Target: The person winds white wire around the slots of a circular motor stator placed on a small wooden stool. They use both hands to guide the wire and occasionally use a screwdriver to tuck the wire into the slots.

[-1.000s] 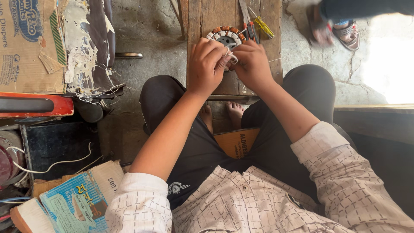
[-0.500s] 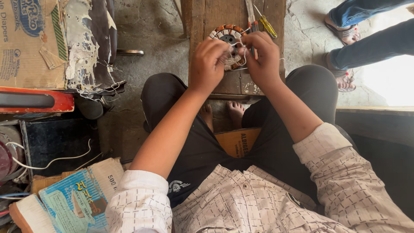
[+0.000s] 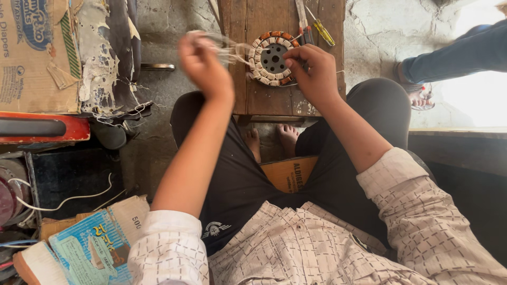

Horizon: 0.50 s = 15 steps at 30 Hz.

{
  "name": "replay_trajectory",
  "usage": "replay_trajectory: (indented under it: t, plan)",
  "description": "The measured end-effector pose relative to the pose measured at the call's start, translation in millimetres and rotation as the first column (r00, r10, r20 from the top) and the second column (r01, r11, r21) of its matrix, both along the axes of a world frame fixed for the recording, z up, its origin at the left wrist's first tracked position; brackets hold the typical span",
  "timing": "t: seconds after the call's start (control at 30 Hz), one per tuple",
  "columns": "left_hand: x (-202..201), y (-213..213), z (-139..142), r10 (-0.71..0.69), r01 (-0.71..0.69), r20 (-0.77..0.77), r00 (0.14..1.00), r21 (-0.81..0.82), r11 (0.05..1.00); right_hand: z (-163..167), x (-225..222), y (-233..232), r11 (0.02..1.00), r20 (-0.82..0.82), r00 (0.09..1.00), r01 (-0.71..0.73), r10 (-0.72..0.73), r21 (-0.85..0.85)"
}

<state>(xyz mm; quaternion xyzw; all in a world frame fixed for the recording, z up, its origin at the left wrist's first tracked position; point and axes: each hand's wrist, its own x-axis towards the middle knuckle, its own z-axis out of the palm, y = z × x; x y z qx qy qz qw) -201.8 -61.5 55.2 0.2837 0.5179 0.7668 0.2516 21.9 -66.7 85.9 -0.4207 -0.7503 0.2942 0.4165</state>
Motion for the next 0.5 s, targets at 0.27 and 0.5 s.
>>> replay_trajectory:
  t: [0.27, 0.5]
  plan:
    - [-126.2, -2.6, 12.1, 0.422, -0.429, 0.177, 0.889, -0.001, 0.903, -6.3, 2.2, 0.2, 0.996, 0.035, 0.998, 0.058, -0.056, -0.073]
    - [-221.3, -71.8, 4.7, 0.843, -0.618, 0.187, 0.505, -0.603, 0.504, -14.9, 0.7, 0.9, 0.999, 0.119, 0.993, 0.026, -0.023, -0.025]
